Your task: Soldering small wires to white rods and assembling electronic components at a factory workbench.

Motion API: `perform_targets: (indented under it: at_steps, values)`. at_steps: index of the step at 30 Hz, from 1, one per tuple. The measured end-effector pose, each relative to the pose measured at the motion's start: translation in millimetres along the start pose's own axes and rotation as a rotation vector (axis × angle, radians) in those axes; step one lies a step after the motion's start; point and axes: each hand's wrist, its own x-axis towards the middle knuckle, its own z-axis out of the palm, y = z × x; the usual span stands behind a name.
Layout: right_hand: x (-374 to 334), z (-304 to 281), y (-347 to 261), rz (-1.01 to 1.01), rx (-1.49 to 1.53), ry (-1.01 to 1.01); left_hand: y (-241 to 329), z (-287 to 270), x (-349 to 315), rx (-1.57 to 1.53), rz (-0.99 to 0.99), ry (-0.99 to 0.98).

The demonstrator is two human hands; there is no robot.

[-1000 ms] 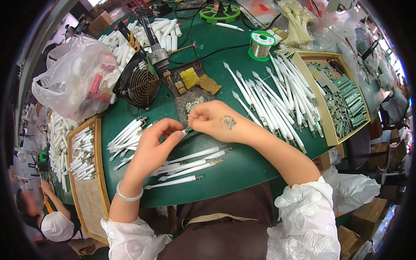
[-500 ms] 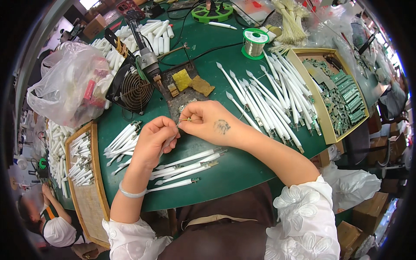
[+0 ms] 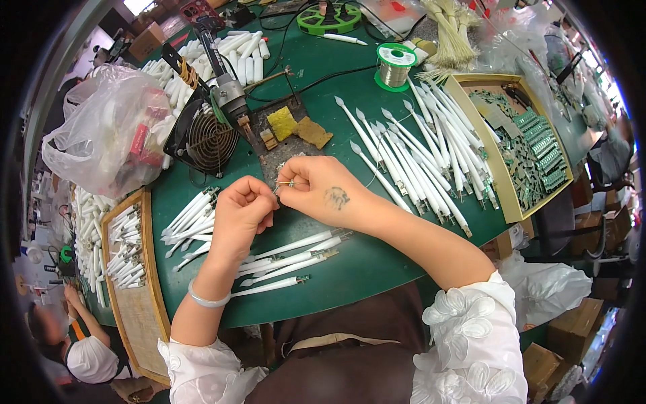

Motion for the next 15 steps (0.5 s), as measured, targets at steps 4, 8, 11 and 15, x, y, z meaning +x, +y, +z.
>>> perform_targets:
  at_steps: [4, 8, 11, 15]
  values:
    - [0.8, 0.5, 0.3, -0.013, -0.013, -0.007, -0.5, 1.4, 0.1, -0.004, 0.008, 0.019]
    - [0.6, 2.2, -0.3, 0.002, -0.001, -0.011, -0.1, 0.2, 1.7, -0.006, 0.000, 0.019]
    - [0.8, 2.1, -2.1, 0.009, 0.059, 0.015, 3.5, 2.1, 2.2, -0.038, 0.004, 0.031]
    - [2.0, 0.3, 0.3, -0.066, 0.111, 0.150, 4.3, -3.8, 11.9, -0.077, -0.059, 0.015]
